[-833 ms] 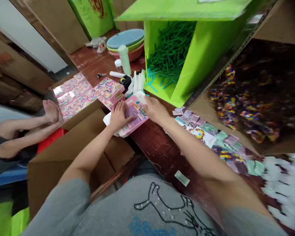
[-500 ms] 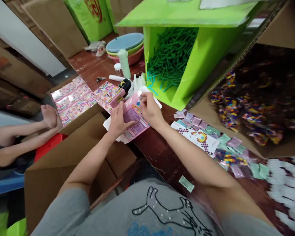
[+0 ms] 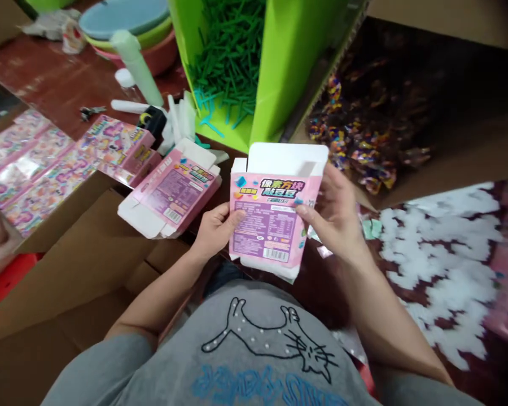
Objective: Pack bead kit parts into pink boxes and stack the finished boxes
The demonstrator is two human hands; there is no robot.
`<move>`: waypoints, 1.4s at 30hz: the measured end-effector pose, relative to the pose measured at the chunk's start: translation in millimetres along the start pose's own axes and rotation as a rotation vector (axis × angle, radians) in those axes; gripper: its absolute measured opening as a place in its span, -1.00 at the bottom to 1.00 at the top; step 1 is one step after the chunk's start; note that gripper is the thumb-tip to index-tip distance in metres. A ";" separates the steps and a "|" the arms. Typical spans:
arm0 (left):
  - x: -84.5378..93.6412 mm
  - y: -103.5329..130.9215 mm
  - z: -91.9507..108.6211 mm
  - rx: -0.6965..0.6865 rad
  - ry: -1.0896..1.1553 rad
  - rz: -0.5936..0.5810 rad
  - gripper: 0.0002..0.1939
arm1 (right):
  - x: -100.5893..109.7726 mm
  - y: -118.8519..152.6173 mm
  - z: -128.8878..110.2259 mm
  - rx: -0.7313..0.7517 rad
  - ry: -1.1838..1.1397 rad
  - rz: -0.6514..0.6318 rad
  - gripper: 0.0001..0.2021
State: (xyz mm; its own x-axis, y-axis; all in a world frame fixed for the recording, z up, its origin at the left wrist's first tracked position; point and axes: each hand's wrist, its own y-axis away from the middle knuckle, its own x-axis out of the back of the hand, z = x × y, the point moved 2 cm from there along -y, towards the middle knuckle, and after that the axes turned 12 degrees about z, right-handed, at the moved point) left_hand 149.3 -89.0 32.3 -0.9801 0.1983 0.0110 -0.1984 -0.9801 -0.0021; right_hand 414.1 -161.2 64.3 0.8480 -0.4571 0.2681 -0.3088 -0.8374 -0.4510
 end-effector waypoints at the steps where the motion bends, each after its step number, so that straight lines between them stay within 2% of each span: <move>1: -9.8 0.3 -12.6 0.035 0.077 -0.078 -0.44 | 4.4 9.5 14.7 -0.115 -0.090 -0.028 -0.15; 3: -24.2 0.2 -28.4 0.040 0.175 -0.239 -0.21 | 15.3 27.0 36.3 -0.277 -0.222 -0.051 -0.20; 5: -32.0 -1.8 -34.9 0.020 0.201 -0.394 0.09 | 30.2 42.1 47.2 -0.344 -0.263 -0.098 -0.31; 6: -34.5 -3.2 -35.8 0.017 0.185 -0.468 0.14 | 39.2 48.8 49.8 -0.357 -0.257 -0.108 -0.41; 7: -36.6 -4.7 -35.7 0.016 0.155 -0.531 0.08 | 48.5 55.1 51.1 -0.362 -0.236 -0.108 -0.52; 9: -41.6 -7.3 -33.4 0.011 0.071 -0.609 -0.27 | 65.3 66.5 51.8 -0.340 -0.157 -0.083 -0.70; 11: -48.9 -9.2 -29.9 -0.026 -0.032 -0.601 -0.66 | 75.9 76.7 51.1 -0.267 -0.060 -0.027 -0.79; 12: -53.2 -9.8 -27.9 -0.058 -0.075 -0.566 -0.73 | 78.4 81.1 50.3 -0.221 -0.020 0.011 -0.81; 15: -65.6 -9.6 -21.4 -0.130 -0.083 -0.408 -0.74 | 79.7 90.8 47.3 -0.145 -0.008 0.174 -0.88; 17: -71.7 -7.8 -15.5 -0.114 -0.024 -0.366 -0.66 | 80.1 93.3 44.0 -0.157 -0.072 0.234 -0.76; 19: -76.2 -5.2 -7.3 -0.085 -0.017 -0.407 -0.65 | 81.3 92.1 38.4 -0.169 -0.102 0.179 -0.71; 21: -79.2 -2.1 2.3 -0.060 -0.058 -0.467 -0.75 | 82.5 88.5 31.0 -0.189 -0.098 0.077 -0.78; 23: -80.8 0.7 10.8 -0.024 -0.090 -0.474 -0.76 | 82.0 84.4 23.3 -0.249 -0.090 0.041 -0.80; 27: -80.8 3.2 19.4 0.025 -0.137 -0.366 -0.69 | 75.0 79.7 12.5 -0.406 -0.087 0.144 -0.82; 29: -79.9 3.0 19.7 0.015 -0.143 -0.374 -0.72 | 73.5 78.9 10.3 -0.421 -0.090 0.180 -0.84; 33: -76.1 3.7 12.7 0.003 -0.098 -0.512 -0.70 | 83.0 78.5 7.7 -0.318 -0.115 0.053 -0.96; 35: -73.2 4.8 7.6 -0.065 -0.119 -0.518 -0.63 | 91.4 77.6 7.7 -0.269 -0.118 -0.037 -0.91; 37: -71.2 6.1 4.4 -0.165 -0.150 -0.497 -0.70 | 97.1 72.6 12.1 -0.219 -0.074 -0.111 -0.85; 40: -68.7 7.1 5.1 -0.234 -0.140 -0.486 -0.86 | 92.7 51.6 33.7 -0.117 0.091 -0.133 -0.66; 42: -62.5 5.5 8.3 -0.219 -0.129 -0.427 -0.87 | 79.6 29.8 57.9 -0.074 0.276 -0.101 -0.54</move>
State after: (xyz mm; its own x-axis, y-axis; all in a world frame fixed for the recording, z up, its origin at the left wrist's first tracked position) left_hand 209.5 -106.8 39.9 -0.8043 0.5661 0.1805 -0.5929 -0.7849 -0.1802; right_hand 497.4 -205.1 22.9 0.7299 -0.4261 0.5345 -0.2677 -0.8976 -0.3501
